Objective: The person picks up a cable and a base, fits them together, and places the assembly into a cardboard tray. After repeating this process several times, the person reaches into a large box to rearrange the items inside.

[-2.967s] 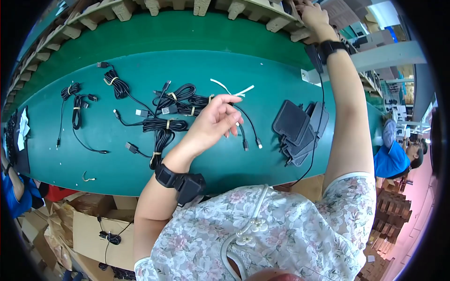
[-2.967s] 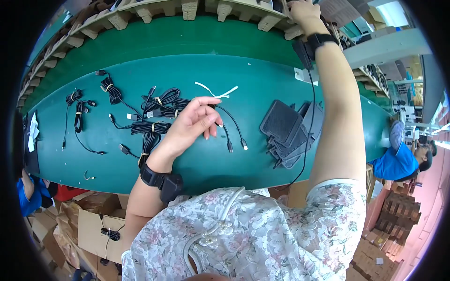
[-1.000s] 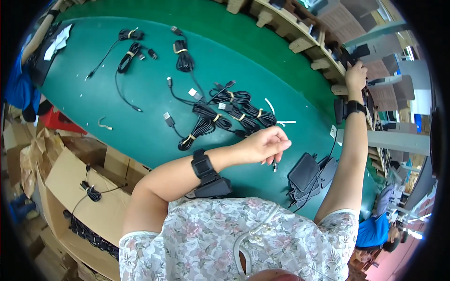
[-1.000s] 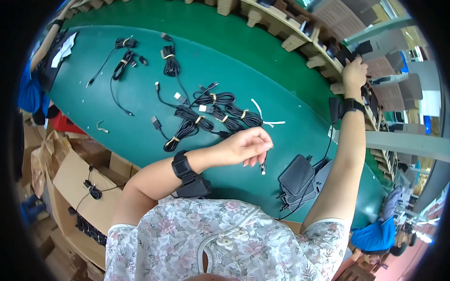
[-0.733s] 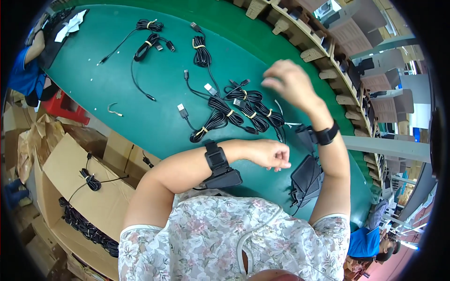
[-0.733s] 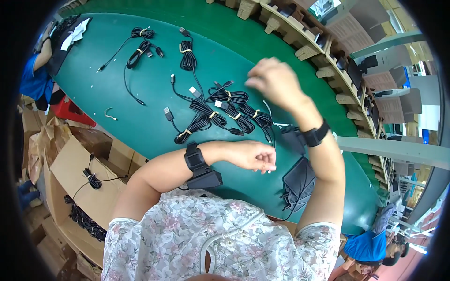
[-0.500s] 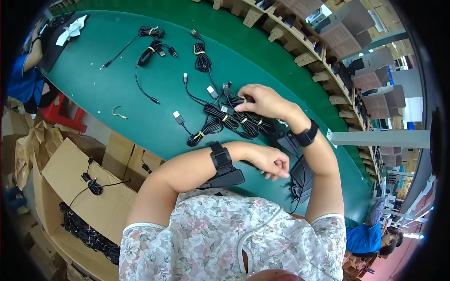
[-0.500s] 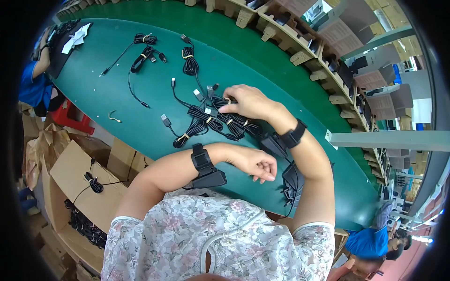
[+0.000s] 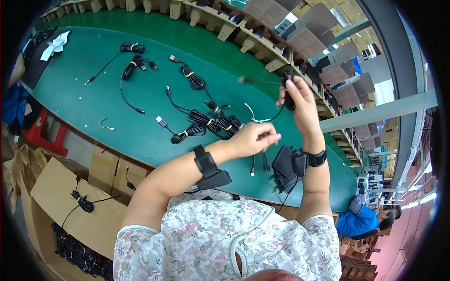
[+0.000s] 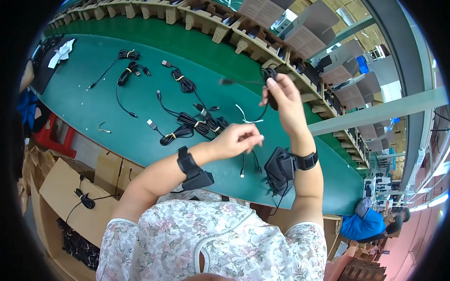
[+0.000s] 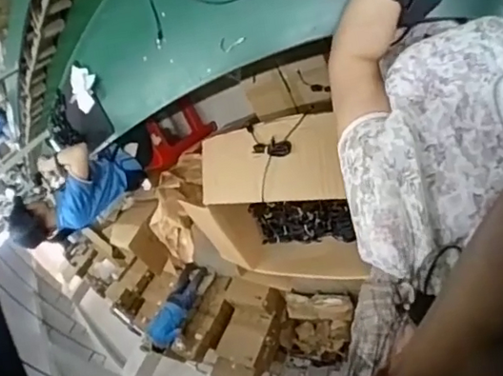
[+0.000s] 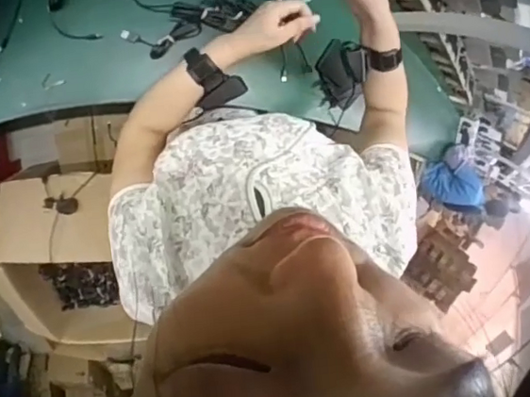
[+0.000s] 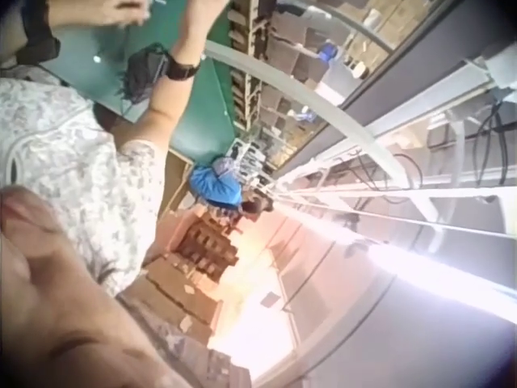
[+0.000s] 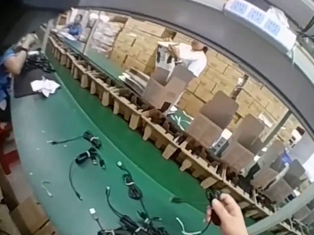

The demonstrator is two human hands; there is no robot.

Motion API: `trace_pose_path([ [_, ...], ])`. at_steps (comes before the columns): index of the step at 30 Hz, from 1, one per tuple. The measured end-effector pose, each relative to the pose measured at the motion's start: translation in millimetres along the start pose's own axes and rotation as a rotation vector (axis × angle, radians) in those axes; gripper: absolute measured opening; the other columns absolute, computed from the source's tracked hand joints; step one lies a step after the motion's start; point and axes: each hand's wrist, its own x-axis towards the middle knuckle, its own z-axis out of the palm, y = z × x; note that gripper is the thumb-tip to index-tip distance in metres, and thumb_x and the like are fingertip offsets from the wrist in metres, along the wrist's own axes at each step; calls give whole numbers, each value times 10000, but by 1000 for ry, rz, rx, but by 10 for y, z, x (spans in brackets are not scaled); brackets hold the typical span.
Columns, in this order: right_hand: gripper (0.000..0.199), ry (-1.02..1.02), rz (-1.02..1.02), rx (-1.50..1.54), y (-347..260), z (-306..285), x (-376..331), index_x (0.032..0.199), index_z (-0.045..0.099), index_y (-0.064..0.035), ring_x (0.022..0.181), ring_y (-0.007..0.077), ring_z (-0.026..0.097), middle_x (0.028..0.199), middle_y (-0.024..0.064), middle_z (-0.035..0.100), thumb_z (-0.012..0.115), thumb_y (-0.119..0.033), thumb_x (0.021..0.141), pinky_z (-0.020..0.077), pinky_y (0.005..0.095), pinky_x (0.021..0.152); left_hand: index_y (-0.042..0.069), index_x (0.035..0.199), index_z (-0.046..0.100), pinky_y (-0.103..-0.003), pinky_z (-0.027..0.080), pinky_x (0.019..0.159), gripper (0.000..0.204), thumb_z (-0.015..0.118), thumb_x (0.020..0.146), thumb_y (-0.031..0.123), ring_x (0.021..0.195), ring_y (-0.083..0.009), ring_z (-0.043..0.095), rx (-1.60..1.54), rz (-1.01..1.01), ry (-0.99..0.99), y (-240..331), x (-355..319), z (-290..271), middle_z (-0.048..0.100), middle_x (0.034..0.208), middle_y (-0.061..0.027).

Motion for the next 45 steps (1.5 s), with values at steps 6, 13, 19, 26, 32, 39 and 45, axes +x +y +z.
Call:
trace_pose_path([
  [6,155,120,-175,-567,-59,-66,-238,973,510,-40,765,110,539,824,41,564,507,-186,923,436,237,742,-26,1147,448,-284,476,601,407,585,878,247,819,-171,601,436,529,641,-73,88,89,625,905,-102],
  [13,126,194,-51,195,99,62,-195,981,499,-40,819,135,562,871,65,586,485,-155,932,448,272,764,-39,1241,393,-242,447,539,472,565,889,225,712,-145,592,-271,2,255,-48,86,123,619,859,-102],
  [19,150,-404,-125,669,285,-432,-179,1046,476,-20,918,203,582,977,112,595,475,-110,927,461,325,815,30,1057,537,-178,334,432,252,461,946,243,482,-59,469,-378,-308,-89,81,55,-11,565,708,-26],
  [26,347,-121,-225,-696,379,148,-642,1191,432,-14,1025,310,543,1132,162,540,522,-100,866,457,370,840,14,946,574,-180,313,425,125,489,857,37,495,-34,423,-384,-318,385,75,113,52,535,684,20],
  [32,419,157,-437,-799,779,18,-696,1198,455,-29,935,319,539,1048,156,569,583,-126,811,429,388,810,29,946,543,-199,328,434,154,462,825,-21,512,-63,442,-270,-374,396,-125,222,140,547,720,-10],
  [39,265,222,-349,-935,1058,-338,-909,1023,537,-28,867,280,548,923,113,598,590,-170,806,426,382,753,30,1055,472,-196,279,420,195,468,930,180,483,-70,393,-384,-413,346,-96,335,221,501,687,-31],
  [45,211,103,-524,-874,1155,-350,-851,954,559,-38,862,274,557,894,115,597,585,-181,800,438,401,755,36,1076,465,-187,281,417,257,450,952,261,487,-66,396,-168,-384,323,-287,163,65,506,690,-33],
])
